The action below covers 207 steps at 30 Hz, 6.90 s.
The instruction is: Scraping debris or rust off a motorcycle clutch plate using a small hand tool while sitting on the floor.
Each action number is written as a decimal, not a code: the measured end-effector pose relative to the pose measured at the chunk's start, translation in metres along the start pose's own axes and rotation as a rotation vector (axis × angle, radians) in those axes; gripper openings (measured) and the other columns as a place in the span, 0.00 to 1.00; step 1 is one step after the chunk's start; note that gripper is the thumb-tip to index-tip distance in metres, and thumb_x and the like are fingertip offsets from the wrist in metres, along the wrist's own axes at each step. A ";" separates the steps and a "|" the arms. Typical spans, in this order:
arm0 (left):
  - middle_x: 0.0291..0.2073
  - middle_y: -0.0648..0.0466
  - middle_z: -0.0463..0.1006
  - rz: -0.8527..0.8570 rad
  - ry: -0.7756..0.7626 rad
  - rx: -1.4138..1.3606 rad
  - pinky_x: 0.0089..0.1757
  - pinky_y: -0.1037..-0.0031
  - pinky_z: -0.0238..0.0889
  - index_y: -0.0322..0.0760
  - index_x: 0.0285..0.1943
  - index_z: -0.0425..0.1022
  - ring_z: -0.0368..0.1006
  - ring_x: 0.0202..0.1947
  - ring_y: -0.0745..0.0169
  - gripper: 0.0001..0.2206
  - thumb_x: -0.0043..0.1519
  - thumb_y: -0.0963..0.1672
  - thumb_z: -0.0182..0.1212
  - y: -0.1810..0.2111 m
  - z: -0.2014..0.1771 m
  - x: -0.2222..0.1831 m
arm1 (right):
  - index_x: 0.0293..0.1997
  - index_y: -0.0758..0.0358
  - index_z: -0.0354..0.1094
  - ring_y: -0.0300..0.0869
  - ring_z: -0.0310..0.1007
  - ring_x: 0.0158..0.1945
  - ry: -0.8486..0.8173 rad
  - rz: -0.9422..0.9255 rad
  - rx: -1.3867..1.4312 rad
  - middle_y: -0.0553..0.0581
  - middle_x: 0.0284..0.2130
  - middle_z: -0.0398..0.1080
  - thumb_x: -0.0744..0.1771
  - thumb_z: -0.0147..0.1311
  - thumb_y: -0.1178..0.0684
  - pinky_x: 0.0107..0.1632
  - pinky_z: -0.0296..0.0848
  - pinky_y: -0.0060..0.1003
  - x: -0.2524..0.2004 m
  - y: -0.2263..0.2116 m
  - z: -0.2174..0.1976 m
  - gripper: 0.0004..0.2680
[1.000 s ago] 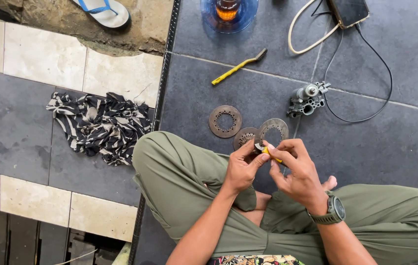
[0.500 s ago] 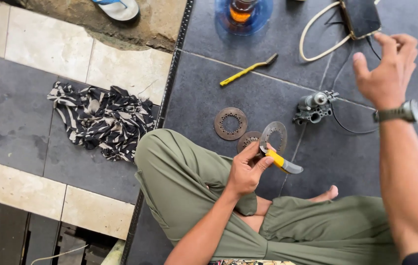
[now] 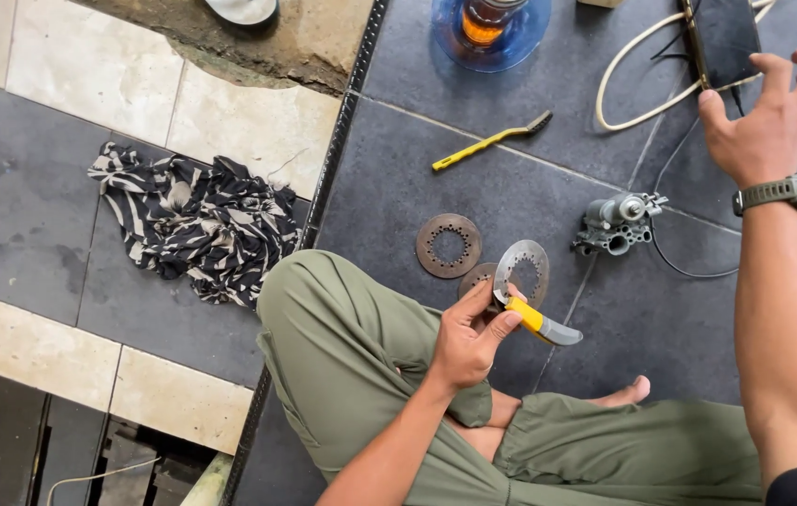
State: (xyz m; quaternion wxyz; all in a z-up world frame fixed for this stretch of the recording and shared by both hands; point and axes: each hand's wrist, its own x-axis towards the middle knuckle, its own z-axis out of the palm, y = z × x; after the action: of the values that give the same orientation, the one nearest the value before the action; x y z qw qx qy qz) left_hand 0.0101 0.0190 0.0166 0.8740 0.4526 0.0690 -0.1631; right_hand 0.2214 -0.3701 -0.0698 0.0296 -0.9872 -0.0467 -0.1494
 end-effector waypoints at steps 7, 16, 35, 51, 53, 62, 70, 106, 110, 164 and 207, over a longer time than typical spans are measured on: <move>0.48 0.53 0.74 -0.007 0.028 0.015 0.50 0.79 0.65 0.28 0.59 0.72 0.69 0.45 0.67 0.13 0.64 0.36 0.59 0.001 -0.001 0.000 | 0.62 0.70 0.72 0.64 0.57 0.59 -0.021 0.032 -0.028 0.69 0.63 0.53 0.71 0.73 0.51 0.53 0.64 0.58 -0.006 -0.001 0.010 0.17; 0.48 0.52 0.74 -0.005 0.017 0.024 0.51 0.78 0.67 0.28 0.59 0.71 0.69 0.46 0.66 0.14 0.64 0.36 0.59 0.002 0.001 0.002 | 0.80 0.65 0.60 0.69 0.53 0.63 -0.113 0.120 0.042 0.65 0.68 0.40 0.71 0.73 0.54 0.54 0.66 0.68 0.001 -0.003 0.005 0.28; 0.49 0.52 0.74 -0.002 0.015 0.021 0.50 0.78 0.67 0.28 0.59 0.72 0.69 0.44 0.67 0.13 0.65 0.37 0.58 -0.005 0.002 0.000 | 0.47 0.76 0.67 0.59 0.63 0.51 0.161 -0.199 0.500 0.71 0.44 0.68 0.67 0.54 0.68 0.60 0.62 0.52 -0.077 -0.151 -0.128 0.05; 0.45 0.41 0.77 0.218 0.021 0.192 0.48 0.67 0.71 0.23 0.56 0.76 0.70 0.47 0.63 0.12 0.66 0.40 0.61 -0.016 0.006 -0.003 | 0.55 0.58 0.69 0.56 0.76 0.33 -0.231 -0.142 0.766 0.57 0.41 0.67 0.65 0.61 0.57 0.35 0.75 0.48 -0.158 -0.237 -0.167 0.13; 0.45 0.41 0.77 0.223 0.020 0.194 0.49 0.66 0.71 0.23 0.56 0.76 0.70 0.48 0.63 0.12 0.67 0.40 0.60 -0.014 0.006 -0.005 | 0.52 0.57 0.69 0.54 0.74 0.28 -0.201 -0.178 0.751 0.57 0.40 0.67 0.66 0.61 0.58 0.32 0.73 0.47 -0.154 -0.238 -0.169 0.11; 0.48 0.45 0.74 0.246 -0.002 0.230 0.53 0.67 0.67 0.26 0.59 0.76 0.68 0.50 0.64 0.12 0.68 0.40 0.59 -0.007 0.005 -0.003 | 0.39 0.58 0.74 0.44 0.69 0.21 -0.077 -0.269 0.673 0.53 0.37 0.69 0.63 0.63 0.58 0.28 0.71 0.39 -0.143 -0.233 -0.174 0.04; 0.46 0.43 0.74 0.220 0.005 0.154 0.50 0.67 0.68 0.23 0.57 0.75 0.69 0.46 0.64 0.13 0.66 0.39 0.62 -0.019 0.007 -0.005 | 0.42 0.60 0.73 0.50 0.74 0.24 -0.123 -0.202 0.724 0.55 0.37 0.69 0.64 0.61 0.61 0.28 0.73 0.43 -0.146 -0.245 -0.182 0.05; 0.50 0.52 0.73 -0.026 0.036 -0.016 0.56 0.76 0.65 0.25 0.62 0.70 0.69 0.50 0.65 0.16 0.64 0.37 0.58 -0.014 -0.004 -0.004 | 0.69 0.74 0.53 0.66 0.75 0.49 -0.021 0.068 0.307 0.79 0.52 0.72 0.65 0.73 0.67 0.53 0.72 0.56 -0.029 -0.018 -0.015 0.29; 0.49 0.53 0.72 -0.028 0.040 0.002 0.55 0.78 0.64 0.25 0.62 0.70 0.68 0.49 0.67 0.17 0.64 0.36 0.57 -0.014 -0.004 -0.005 | 0.72 0.72 0.55 0.70 0.66 0.57 -0.030 0.024 0.223 0.77 0.59 0.62 0.67 0.70 0.63 0.54 0.67 0.61 -0.038 -0.020 -0.010 0.27; 0.49 0.52 0.71 -0.002 0.021 -0.019 0.55 0.77 0.64 0.25 0.64 0.68 0.67 0.49 0.66 0.17 0.65 0.36 0.56 -0.009 -0.002 -0.005 | 0.72 0.69 0.56 0.64 0.66 0.47 0.033 0.027 0.191 0.73 0.49 0.58 0.73 0.65 0.60 0.46 0.73 0.55 -0.028 -0.035 -0.035 0.20; 0.42 0.48 0.72 0.217 0.039 0.121 0.51 0.71 0.66 0.23 0.58 0.74 0.65 0.47 0.68 0.14 0.64 0.38 0.64 -0.016 0.007 -0.004 | 0.52 0.51 0.74 0.52 0.74 0.24 -0.340 -0.217 0.759 0.49 0.36 0.72 0.67 0.57 0.52 0.28 0.74 0.41 -0.142 -0.218 -0.166 0.10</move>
State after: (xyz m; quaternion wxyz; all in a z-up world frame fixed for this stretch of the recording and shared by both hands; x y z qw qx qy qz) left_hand 0.0002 0.0052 0.0096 0.8559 0.5126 0.0267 -0.0627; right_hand 0.0154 -0.1773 0.0556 0.3668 -0.9062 -0.2063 0.0407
